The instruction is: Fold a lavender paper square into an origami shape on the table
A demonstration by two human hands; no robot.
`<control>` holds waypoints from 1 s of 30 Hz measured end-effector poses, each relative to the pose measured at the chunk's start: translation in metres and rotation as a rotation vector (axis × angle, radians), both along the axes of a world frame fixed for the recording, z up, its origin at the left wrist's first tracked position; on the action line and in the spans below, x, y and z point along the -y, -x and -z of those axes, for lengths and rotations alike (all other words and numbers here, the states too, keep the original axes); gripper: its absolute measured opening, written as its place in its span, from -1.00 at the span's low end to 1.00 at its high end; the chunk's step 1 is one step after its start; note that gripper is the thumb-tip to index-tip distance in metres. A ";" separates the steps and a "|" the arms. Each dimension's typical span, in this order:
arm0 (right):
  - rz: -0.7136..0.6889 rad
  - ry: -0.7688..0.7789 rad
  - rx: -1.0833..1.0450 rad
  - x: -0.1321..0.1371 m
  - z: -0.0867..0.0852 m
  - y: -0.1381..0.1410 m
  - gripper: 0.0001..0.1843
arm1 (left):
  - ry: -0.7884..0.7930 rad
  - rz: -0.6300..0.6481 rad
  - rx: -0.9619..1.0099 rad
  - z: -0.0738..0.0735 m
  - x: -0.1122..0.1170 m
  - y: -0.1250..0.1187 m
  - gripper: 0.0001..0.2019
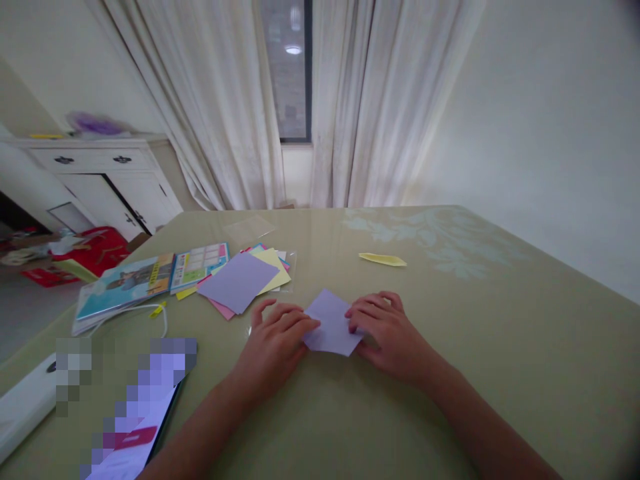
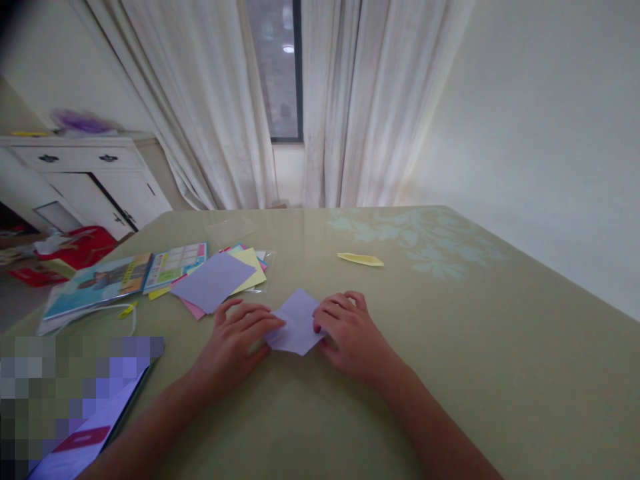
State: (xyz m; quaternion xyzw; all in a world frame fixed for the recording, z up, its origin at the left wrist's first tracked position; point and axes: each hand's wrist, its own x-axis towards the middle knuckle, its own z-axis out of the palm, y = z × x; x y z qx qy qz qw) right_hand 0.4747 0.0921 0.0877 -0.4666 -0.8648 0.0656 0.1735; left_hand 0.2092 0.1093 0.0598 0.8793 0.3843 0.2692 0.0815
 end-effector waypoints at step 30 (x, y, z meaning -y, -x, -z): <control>-0.193 0.089 0.018 0.021 0.019 -0.033 -0.68 | 0.184 0.141 -0.322 -0.001 0.022 -0.004 -0.34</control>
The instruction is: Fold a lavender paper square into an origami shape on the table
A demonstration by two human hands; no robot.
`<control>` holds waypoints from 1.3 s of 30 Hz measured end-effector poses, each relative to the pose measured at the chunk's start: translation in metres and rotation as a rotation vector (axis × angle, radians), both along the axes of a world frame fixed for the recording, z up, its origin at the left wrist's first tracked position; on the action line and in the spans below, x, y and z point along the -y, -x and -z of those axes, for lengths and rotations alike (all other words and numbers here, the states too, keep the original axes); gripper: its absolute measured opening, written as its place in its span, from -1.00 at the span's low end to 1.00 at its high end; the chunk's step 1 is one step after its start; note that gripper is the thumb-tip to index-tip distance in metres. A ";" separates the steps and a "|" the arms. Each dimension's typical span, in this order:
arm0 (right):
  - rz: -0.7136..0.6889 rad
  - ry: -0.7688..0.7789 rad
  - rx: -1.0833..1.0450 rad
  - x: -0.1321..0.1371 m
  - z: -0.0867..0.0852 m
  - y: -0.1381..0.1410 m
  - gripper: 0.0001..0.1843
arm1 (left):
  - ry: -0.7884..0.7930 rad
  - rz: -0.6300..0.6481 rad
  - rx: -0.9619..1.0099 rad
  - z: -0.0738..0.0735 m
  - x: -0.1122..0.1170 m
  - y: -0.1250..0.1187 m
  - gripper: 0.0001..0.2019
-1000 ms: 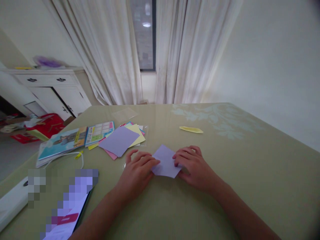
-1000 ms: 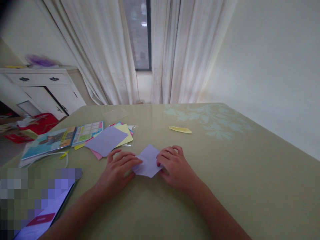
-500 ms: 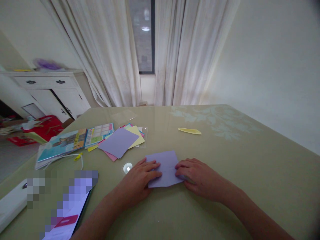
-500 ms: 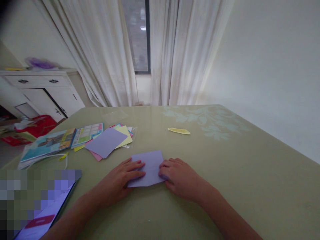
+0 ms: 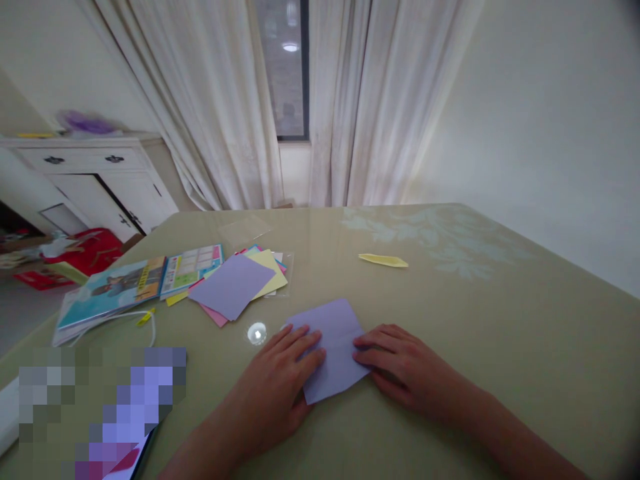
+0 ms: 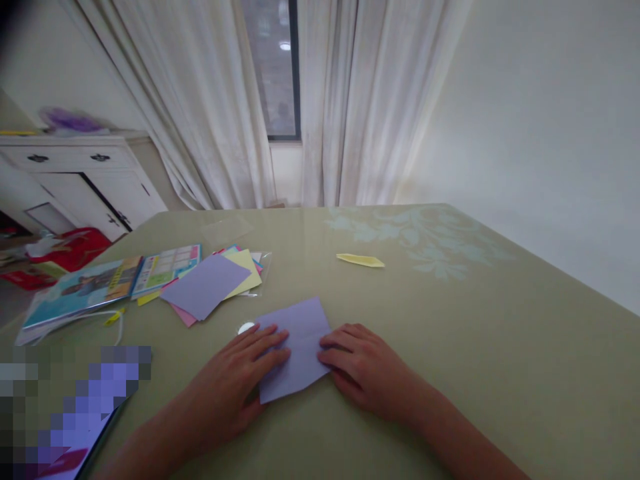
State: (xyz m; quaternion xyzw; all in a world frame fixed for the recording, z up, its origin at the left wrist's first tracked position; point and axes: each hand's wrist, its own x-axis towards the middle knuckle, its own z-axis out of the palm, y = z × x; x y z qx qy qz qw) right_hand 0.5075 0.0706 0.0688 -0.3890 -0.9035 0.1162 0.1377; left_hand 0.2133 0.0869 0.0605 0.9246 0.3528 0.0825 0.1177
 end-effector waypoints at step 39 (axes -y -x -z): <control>-0.079 0.070 -0.059 0.013 0.001 0.008 -0.65 | 0.129 0.077 0.026 -0.013 0.008 -0.002 -0.45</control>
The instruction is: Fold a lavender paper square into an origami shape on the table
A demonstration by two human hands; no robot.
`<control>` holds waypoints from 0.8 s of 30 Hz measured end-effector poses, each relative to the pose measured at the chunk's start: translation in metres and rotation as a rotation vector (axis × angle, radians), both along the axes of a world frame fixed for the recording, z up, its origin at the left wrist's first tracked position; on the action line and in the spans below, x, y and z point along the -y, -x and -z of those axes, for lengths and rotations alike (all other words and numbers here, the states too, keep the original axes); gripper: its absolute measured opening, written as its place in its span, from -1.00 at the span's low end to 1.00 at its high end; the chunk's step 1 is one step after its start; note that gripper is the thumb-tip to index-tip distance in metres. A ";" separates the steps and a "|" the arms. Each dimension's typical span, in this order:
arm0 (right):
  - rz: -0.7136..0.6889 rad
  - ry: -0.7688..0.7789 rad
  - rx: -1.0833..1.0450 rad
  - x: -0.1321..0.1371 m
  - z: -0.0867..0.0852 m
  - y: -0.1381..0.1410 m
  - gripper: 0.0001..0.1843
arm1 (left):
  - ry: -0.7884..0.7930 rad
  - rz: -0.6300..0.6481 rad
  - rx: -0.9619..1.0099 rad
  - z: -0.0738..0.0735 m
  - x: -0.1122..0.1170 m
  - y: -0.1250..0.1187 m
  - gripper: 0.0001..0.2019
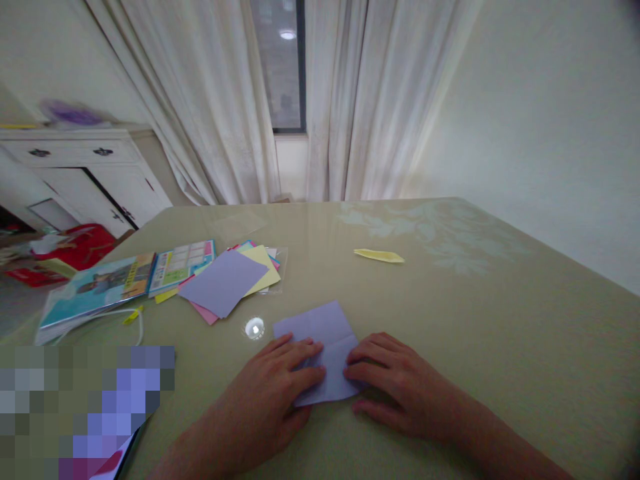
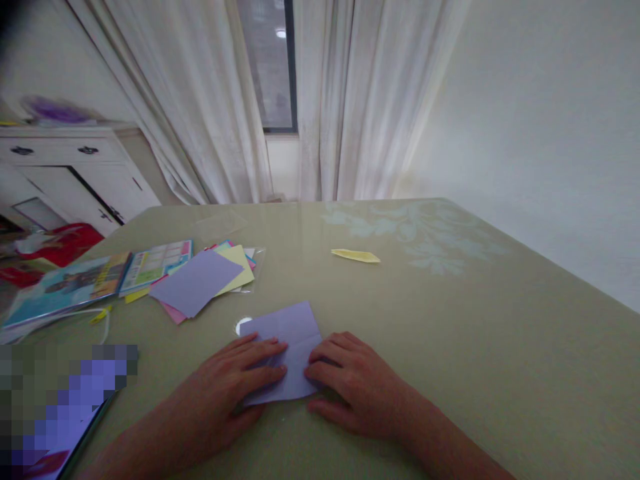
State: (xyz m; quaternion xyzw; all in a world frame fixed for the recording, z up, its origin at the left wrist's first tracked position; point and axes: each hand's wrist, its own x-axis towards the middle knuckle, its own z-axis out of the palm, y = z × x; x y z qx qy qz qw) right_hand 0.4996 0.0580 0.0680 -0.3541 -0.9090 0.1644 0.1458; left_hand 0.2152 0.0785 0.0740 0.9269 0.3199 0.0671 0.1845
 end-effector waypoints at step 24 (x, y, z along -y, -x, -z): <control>0.481 0.238 -0.195 -0.008 0.006 0.019 -0.77 | -0.051 -0.242 0.335 0.034 0.000 0.022 -0.81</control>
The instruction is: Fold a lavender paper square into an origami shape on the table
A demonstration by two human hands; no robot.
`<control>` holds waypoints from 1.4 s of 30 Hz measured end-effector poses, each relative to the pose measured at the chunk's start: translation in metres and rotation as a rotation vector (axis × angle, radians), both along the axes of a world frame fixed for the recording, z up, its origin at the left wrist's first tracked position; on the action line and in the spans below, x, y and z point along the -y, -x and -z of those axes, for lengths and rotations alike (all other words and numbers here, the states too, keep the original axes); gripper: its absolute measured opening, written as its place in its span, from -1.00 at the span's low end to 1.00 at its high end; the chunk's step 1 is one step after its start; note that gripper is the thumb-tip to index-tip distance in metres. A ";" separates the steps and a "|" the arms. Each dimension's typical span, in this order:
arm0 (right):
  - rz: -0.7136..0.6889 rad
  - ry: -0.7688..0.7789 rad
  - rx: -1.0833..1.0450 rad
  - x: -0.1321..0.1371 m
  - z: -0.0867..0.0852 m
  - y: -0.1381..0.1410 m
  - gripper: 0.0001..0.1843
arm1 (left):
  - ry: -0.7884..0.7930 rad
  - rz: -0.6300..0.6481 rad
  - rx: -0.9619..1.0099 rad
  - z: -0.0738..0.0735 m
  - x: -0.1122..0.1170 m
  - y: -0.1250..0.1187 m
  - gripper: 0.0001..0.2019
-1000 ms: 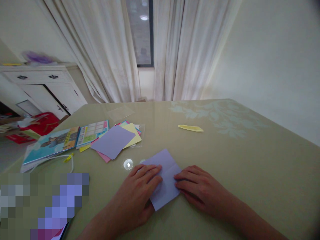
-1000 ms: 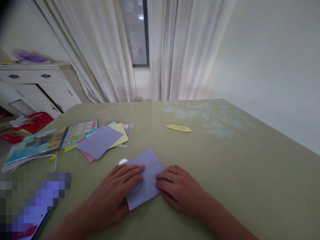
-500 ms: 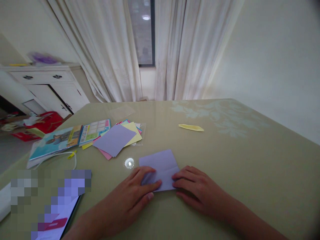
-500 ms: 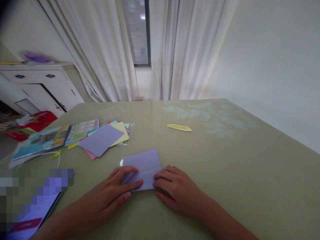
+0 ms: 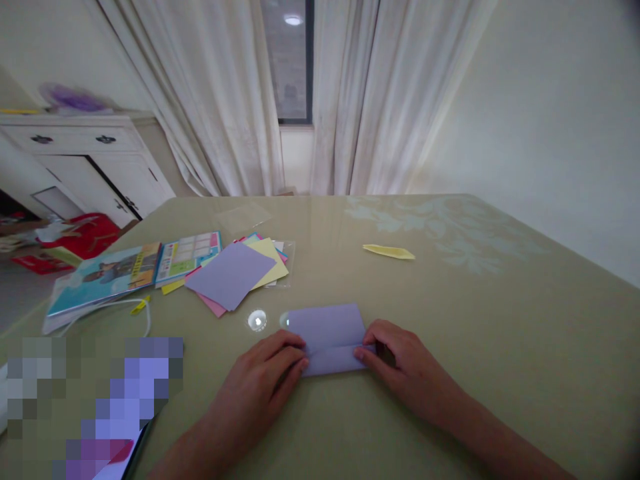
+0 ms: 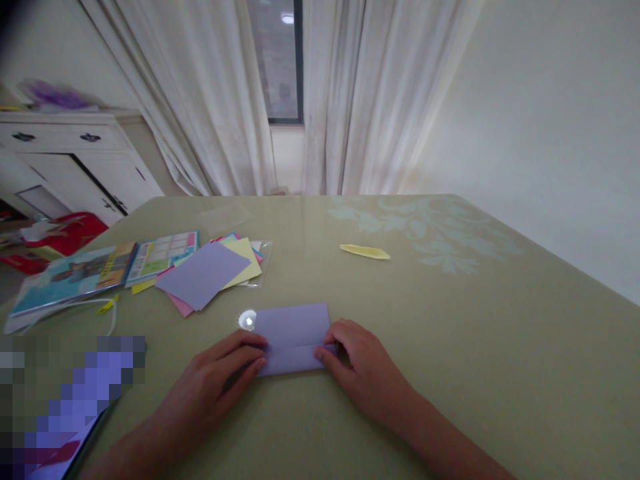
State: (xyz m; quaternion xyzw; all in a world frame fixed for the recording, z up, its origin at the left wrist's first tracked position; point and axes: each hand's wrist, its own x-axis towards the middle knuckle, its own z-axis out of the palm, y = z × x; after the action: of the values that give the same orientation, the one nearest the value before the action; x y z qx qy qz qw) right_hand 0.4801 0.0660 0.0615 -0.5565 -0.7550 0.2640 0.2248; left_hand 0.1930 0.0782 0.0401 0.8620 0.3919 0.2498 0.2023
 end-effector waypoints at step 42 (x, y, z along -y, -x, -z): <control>-0.036 -0.213 0.238 0.006 0.008 0.006 -0.86 | -0.151 -0.037 -0.133 -0.001 0.001 -0.006 -0.76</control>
State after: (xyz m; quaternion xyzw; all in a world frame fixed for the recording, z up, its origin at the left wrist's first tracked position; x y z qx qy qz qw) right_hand 0.4746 0.0597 0.0539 -0.5434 -0.8099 0.1185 0.1866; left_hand 0.1987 0.0767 0.0407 0.8821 0.4005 0.2244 0.1055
